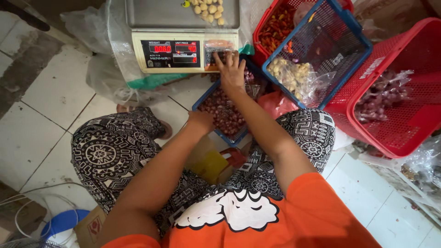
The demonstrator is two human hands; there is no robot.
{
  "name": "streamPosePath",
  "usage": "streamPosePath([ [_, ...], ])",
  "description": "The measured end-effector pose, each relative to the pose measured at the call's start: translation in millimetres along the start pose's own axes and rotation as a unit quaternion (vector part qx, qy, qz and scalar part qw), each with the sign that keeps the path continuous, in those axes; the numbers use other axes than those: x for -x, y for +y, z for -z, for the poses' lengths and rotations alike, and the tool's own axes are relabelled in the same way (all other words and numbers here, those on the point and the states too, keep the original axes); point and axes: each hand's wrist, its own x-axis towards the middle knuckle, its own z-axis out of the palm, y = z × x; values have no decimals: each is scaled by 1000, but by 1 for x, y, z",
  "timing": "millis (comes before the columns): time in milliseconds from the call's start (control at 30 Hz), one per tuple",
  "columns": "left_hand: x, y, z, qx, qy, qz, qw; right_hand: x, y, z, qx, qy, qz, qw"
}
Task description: The person weighs items on a digital scale, places them into small plastic bags, and knots the bags closed.
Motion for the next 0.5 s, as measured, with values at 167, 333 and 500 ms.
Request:
streamPosePath([
  [167, 5, -5, 5, 2, 43, -24, 999, -4, -7, 1, -21, 23, -17, 999],
  [333, 4, -3, 2, -11, 49, -31, 998, -2, 1, -15, -46, 34, -15, 998],
  [500, 6, -5, 0, 5, 64, -28, 998, 2, 25, -43, 19, 96, 42, 994],
])
